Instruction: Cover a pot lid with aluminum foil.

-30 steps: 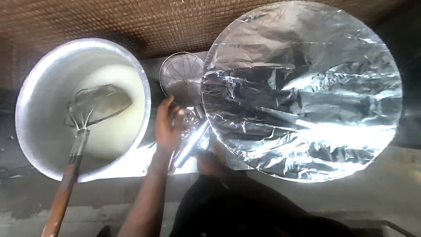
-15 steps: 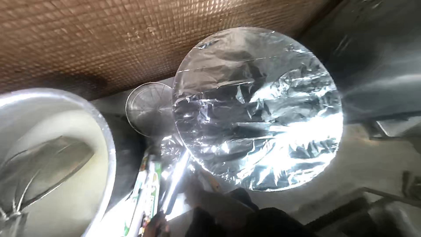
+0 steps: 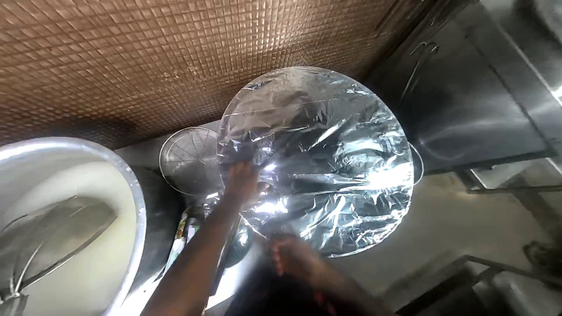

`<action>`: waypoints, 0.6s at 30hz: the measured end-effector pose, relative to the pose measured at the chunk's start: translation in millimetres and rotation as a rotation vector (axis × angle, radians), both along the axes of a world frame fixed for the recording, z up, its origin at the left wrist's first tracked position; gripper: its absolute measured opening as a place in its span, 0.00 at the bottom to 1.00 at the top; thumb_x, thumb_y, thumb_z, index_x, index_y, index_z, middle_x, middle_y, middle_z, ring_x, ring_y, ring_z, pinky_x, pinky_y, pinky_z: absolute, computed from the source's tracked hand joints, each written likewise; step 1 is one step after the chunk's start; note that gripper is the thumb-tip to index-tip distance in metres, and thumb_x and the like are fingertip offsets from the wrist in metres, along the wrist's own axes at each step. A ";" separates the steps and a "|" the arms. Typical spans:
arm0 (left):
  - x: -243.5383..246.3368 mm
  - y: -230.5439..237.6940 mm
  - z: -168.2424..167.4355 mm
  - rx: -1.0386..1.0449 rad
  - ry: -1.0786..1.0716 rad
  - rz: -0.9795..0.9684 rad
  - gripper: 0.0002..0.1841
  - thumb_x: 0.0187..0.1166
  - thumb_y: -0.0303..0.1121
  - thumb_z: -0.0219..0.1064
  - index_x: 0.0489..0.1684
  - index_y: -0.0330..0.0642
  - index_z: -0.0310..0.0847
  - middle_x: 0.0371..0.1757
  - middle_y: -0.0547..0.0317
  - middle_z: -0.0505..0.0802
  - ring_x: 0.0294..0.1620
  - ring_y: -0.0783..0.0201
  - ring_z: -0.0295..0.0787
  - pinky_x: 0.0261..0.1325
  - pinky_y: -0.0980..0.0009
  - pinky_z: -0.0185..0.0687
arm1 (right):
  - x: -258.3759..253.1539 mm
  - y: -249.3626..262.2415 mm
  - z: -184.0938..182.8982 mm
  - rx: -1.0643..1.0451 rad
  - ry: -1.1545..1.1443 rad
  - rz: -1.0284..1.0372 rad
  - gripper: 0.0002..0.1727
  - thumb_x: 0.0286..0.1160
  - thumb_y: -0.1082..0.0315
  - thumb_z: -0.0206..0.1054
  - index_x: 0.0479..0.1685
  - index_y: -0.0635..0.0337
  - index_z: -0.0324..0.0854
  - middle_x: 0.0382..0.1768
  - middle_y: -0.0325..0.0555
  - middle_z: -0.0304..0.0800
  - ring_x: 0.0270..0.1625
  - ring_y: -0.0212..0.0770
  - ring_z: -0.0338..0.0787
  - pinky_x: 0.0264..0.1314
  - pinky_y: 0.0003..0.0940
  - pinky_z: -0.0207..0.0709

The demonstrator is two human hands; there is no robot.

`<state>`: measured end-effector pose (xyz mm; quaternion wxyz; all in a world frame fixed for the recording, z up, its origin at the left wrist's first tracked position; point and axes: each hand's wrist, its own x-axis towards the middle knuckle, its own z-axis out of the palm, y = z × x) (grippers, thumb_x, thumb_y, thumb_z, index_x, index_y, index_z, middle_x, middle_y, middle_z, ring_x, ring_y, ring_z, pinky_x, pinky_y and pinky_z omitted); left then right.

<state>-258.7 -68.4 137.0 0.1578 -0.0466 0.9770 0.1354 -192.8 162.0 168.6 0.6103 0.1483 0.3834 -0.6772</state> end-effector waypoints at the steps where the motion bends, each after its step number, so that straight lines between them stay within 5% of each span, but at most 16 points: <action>1: -1.5 -2.8 -1.0 -0.005 0.000 -0.015 0.32 0.79 0.63 0.62 0.71 0.49 0.81 0.76 0.48 0.82 0.81 0.42 0.70 0.84 0.38 0.54 | -13.2 12.0 13.6 0.036 0.065 -0.068 0.14 0.81 0.63 0.50 0.32 0.50 0.80 0.26 0.36 0.85 0.26 0.32 0.84 0.29 0.29 0.80; 6: -8.5 -14.7 -0.4 0.029 -0.066 -0.070 0.28 0.82 0.61 0.61 0.65 0.48 0.85 0.72 0.48 0.83 0.81 0.44 0.69 0.84 0.38 0.54 | -80.1 49.2 41.2 0.293 0.247 -0.276 0.18 0.93 0.65 0.40 0.39 0.58 0.76 0.27 0.41 0.84 0.27 0.36 0.85 0.34 0.32 0.83; 9: -14.4 -17.4 9.9 0.081 -0.164 -0.102 0.23 0.85 0.53 0.61 0.67 0.48 0.82 0.74 0.51 0.83 0.83 0.46 0.67 0.86 0.38 0.49 | -123.5 45.3 55.1 0.376 0.366 -0.297 0.18 0.93 0.66 0.44 0.39 0.60 0.79 0.29 0.42 0.86 0.29 0.36 0.87 0.38 0.32 0.85; 14: -10.5 -19.5 11.1 0.076 -0.110 -0.135 0.21 0.85 0.45 0.63 0.72 0.49 0.79 0.72 0.54 0.86 0.80 0.50 0.73 0.87 0.42 0.49 | -186.4 -2.3 81.7 0.358 0.882 -0.230 0.18 0.91 0.69 0.43 0.43 0.62 0.81 0.33 0.41 0.91 0.33 0.34 0.91 0.41 0.32 0.87; 16: -5.0 -20.8 0.3 0.067 0.003 -0.137 0.16 0.85 0.45 0.63 0.64 0.51 0.86 0.67 0.56 0.89 0.76 0.50 0.77 0.84 0.42 0.56 | -203.4 -32.2 67.0 0.326 1.162 -0.207 0.16 0.84 0.71 0.47 0.42 0.64 0.82 0.34 0.41 0.90 0.34 0.33 0.90 0.43 0.33 0.88; 18: 1.8 -19.6 -9.1 0.068 0.136 -0.119 0.12 0.84 0.43 0.66 0.55 0.52 0.91 0.61 0.55 0.92 0.72 0.50 0.81 0.81 0.41 0.61 | -207.0 -60.5 37.1 0.342 1.288 0.054 0.13 0.86 0.71 0.52 0.50 0.69 0.82 0.38 0.48 0.91 0.39 0.38 0.92 0.49 0.39 0.89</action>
